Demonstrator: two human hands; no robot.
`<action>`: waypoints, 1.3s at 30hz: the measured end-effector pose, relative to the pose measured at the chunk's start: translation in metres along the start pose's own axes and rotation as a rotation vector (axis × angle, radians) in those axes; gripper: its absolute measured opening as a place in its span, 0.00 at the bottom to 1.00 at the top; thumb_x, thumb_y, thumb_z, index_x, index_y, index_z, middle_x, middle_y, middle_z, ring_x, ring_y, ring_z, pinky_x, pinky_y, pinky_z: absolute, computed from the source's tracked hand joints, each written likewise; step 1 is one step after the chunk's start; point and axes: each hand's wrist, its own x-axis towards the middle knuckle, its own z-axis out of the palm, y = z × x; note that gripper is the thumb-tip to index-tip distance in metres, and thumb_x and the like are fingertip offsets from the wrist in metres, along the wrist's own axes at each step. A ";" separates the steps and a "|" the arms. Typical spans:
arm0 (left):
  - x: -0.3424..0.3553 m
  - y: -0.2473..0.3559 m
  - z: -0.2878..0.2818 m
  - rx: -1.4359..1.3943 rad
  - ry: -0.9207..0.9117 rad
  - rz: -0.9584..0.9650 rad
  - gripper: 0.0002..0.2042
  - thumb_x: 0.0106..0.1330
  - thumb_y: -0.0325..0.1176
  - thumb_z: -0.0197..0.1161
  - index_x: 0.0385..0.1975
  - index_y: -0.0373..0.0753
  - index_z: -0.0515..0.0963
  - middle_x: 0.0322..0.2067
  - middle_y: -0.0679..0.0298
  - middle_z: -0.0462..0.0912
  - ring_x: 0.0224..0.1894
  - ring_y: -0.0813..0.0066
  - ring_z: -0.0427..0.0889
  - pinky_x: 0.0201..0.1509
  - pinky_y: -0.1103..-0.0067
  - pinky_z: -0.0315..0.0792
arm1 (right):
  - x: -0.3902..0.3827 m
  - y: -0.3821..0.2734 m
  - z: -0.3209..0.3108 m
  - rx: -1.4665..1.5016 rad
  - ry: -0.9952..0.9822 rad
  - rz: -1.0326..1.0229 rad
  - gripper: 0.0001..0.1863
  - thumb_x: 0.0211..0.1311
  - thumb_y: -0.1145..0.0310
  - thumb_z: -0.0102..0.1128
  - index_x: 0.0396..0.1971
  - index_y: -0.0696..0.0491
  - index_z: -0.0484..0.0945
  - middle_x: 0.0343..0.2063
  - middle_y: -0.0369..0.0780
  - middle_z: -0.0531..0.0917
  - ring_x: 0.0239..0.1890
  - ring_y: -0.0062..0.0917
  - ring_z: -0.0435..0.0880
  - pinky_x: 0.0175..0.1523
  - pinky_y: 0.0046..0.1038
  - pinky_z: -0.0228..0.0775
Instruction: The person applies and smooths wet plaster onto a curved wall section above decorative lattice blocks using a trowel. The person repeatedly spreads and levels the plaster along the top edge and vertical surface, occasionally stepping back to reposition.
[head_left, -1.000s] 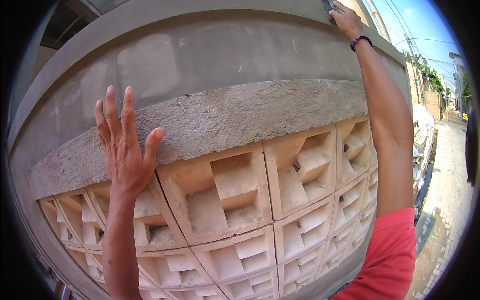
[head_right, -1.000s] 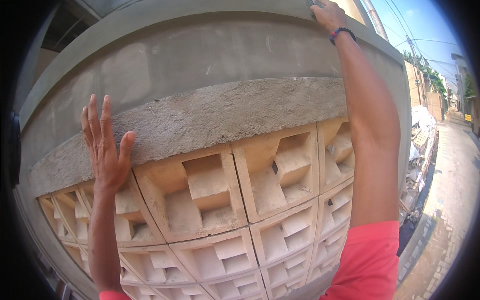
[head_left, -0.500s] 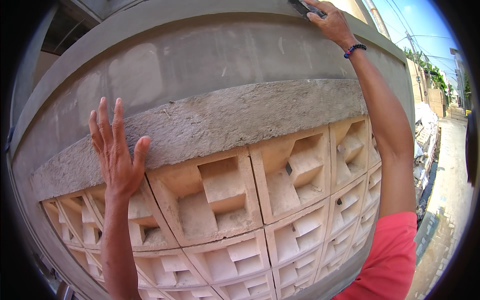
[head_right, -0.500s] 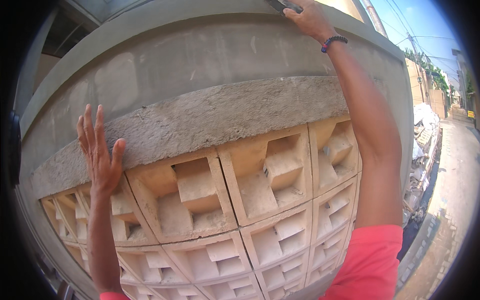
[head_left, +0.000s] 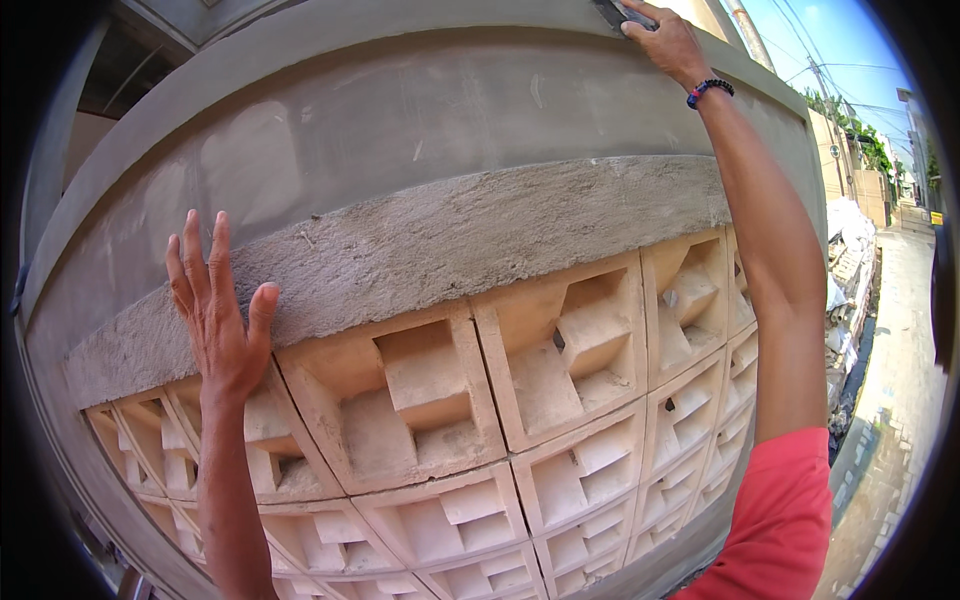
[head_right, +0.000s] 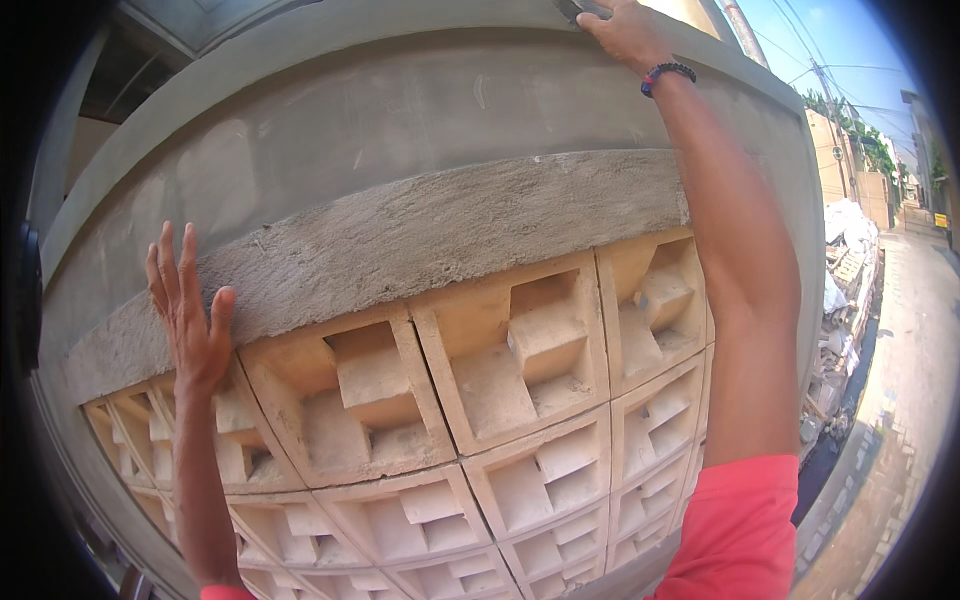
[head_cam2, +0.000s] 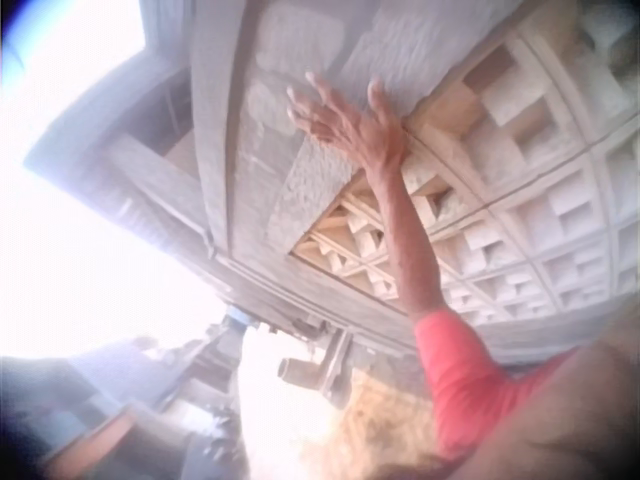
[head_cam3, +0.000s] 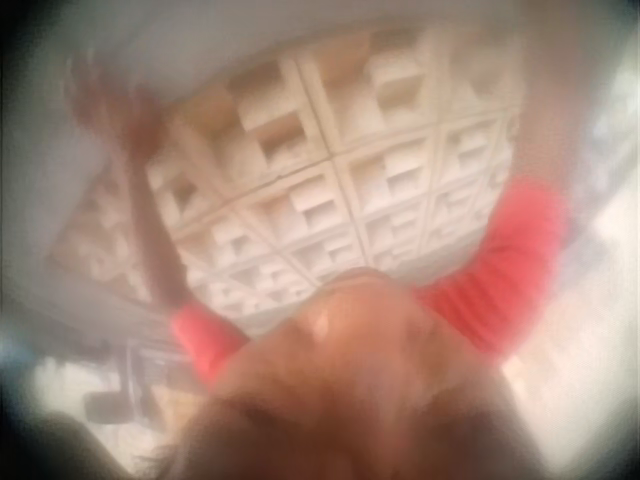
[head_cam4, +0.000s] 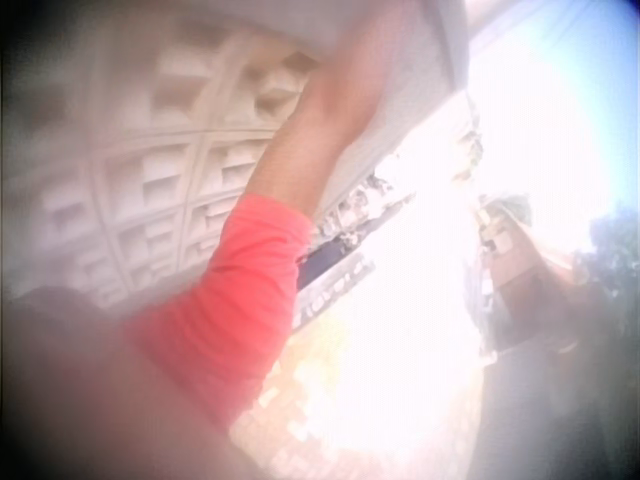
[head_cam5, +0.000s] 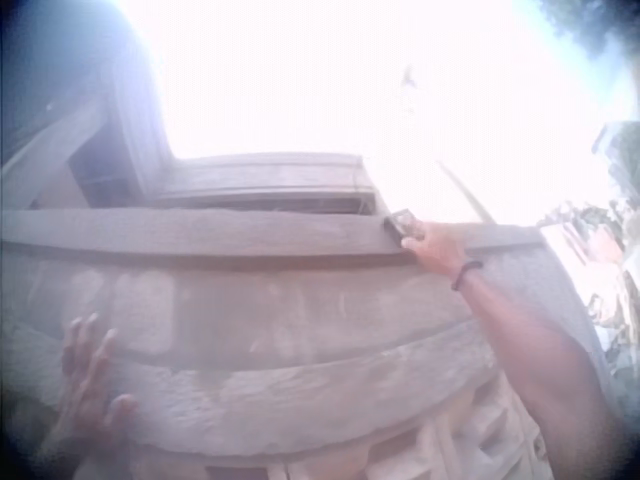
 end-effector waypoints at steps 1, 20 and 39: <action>-0.001 -0.003 -0.004 0.020 -0.009 0.011 0.38 0.64 0.69 0.37 0.70 0.54 0.55 0.72 0.60 0.46 0.74 0.56 0.40 0.74 0.54 0.37 | -0.006 -0.001 0.002 0.040 -0.022 -0.067 0.25 0.54 0.64 0.57 0.54 0.52 0.77 0.50 0.51 0.80 0.55 0.40 0.77 0.60 0.34 0.66; 0.002 -0.010 0.002 -0.075 -0.022 0.091 0.36 0.68 0.64 0.35 0.68 0.44 0.57 0.69 0.55 0.53 0.70 0.54 0.50 0.71 0.56 0.43 | 0.018 -0.134 0.062 0.008 0.154 0.028 0.20 0.53 0.57 0.56 0.48 0.33 0.82 0.48 0.45 0.78 0.52 0.39 0.72 0.57 0.37 0.63; 0.005 -0.002 0.005 -0.072 -0.046 0.109 0.35 0.69 0.63 0.35 0.68 0.43 0.58 0.68 0.54 0.54 0.69 0.53 0.51 0.71 0.58 0.42 | 0.025 -0.226 0.081 -0.026 0.077 0.027 0.18 0.55 0.58 0.56 0.47 0.35 0.82 0.47 0.47 0.78 0.52 0.39 0.73 0.56 0.40 0.64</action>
